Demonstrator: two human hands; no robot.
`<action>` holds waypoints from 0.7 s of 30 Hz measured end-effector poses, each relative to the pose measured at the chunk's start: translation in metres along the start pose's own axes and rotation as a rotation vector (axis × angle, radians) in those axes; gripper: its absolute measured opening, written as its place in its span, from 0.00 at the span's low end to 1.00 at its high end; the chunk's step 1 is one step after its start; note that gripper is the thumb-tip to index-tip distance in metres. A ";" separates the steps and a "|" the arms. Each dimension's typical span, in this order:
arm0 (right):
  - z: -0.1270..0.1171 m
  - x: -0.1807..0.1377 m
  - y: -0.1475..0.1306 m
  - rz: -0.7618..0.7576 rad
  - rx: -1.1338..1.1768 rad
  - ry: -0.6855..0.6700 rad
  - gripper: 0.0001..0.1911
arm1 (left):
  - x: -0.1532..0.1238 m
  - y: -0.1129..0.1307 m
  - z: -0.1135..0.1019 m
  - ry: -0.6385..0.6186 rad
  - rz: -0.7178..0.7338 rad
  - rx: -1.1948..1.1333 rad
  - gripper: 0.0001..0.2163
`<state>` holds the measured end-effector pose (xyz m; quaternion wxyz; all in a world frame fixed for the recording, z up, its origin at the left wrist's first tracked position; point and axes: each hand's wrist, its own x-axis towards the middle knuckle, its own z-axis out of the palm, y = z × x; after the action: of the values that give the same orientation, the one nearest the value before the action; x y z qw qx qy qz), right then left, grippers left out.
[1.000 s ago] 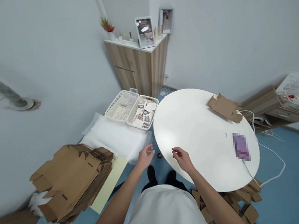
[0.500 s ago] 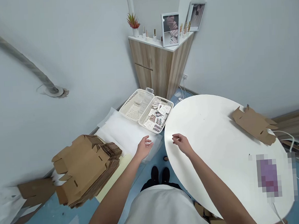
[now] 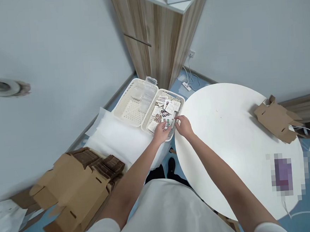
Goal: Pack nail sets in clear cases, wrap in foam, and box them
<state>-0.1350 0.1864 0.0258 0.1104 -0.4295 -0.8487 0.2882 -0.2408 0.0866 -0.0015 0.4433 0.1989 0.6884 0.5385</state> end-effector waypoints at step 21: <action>0.031 0.087 0.003 0.069 -0.538 -0.021 0.16 | 0.071 0.011 0.028 -0.171 -0.204 -0.404 0.34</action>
<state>-0.1992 0.2447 -0.0068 -0.0264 -0.4691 -0.8807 0.0602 -0.2578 0.1593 -0.0206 0.5830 0.0805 0.5431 0.5989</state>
